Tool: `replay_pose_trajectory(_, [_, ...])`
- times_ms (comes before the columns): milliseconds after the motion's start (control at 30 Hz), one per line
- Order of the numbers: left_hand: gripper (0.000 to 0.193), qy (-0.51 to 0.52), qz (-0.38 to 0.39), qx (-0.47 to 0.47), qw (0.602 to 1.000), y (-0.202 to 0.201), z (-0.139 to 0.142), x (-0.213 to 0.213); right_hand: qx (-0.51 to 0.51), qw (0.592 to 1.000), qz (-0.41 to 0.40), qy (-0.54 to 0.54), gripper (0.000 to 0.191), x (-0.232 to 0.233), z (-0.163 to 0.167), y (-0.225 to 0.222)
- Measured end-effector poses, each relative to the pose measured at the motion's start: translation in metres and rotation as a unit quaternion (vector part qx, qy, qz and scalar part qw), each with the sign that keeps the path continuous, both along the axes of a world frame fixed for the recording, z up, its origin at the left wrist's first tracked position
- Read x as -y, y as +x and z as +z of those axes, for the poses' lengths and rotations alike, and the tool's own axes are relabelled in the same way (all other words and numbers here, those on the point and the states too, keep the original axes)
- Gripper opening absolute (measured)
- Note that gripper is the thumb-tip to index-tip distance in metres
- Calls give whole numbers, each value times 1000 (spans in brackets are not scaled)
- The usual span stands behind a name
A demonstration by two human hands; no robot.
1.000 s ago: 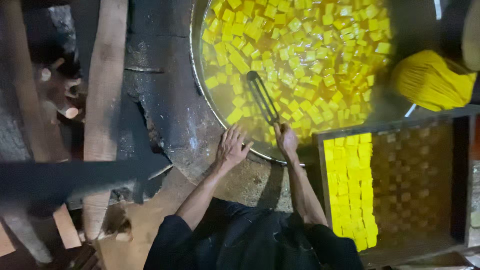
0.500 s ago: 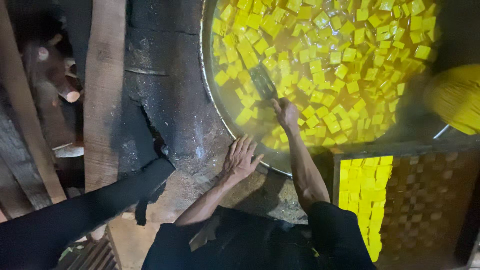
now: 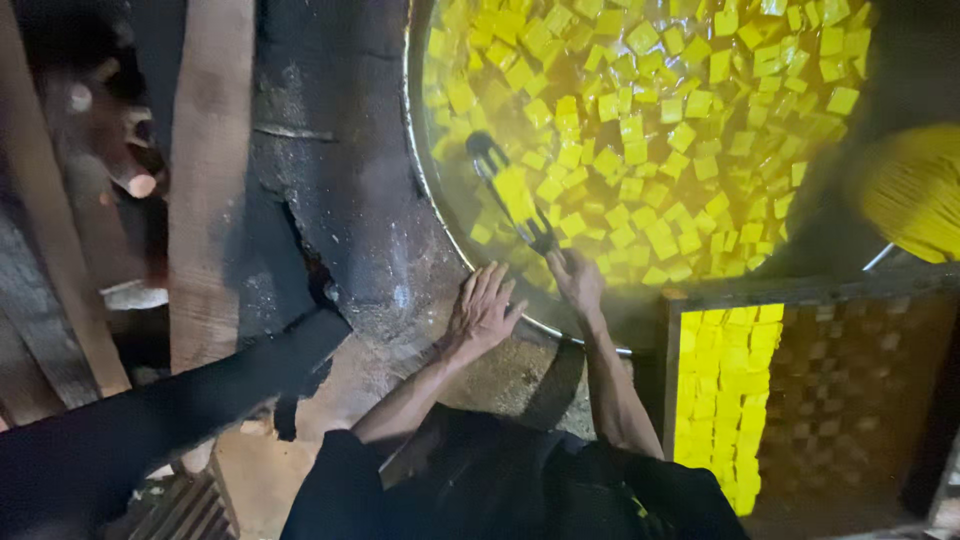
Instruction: The person pours a white liquid from a large container into a bucket, then carries it to a large pot. Using a slotted spoon, they scoop yellow cubes from the pot and place them into a wooden tray, repeating this process to fill the tray.
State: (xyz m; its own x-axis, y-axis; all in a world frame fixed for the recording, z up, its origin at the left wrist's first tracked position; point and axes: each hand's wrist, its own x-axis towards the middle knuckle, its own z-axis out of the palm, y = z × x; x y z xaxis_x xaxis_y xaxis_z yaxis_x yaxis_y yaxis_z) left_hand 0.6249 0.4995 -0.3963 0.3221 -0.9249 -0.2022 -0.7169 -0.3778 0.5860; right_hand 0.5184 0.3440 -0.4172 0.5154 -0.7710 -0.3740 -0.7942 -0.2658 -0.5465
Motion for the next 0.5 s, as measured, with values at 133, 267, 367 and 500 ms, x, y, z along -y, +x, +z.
replay_pose_trajectory(133, [56, 6, 10, -12, 1000, -4, 3, -1, -54, 997, -7, 57, 49, -12, 3, 3])
replay_pose_trajectory(267, [56, 4, 6, -10, 1000, -4, 3, -2, -104, 994, 32, 31, 49, -12, 7, 8])
replay_pose_trajectory(367, [55, 9, 8, -8, 1000, -5, 2, -3, -118, 991, 61, 22, 50, -3, 2, 19])
replay_pose_trajectory(500, [54, 25, 11, -19, 999, -9, -3, -4, -85, 994, 61, 26, 49, 3, -18, 38])
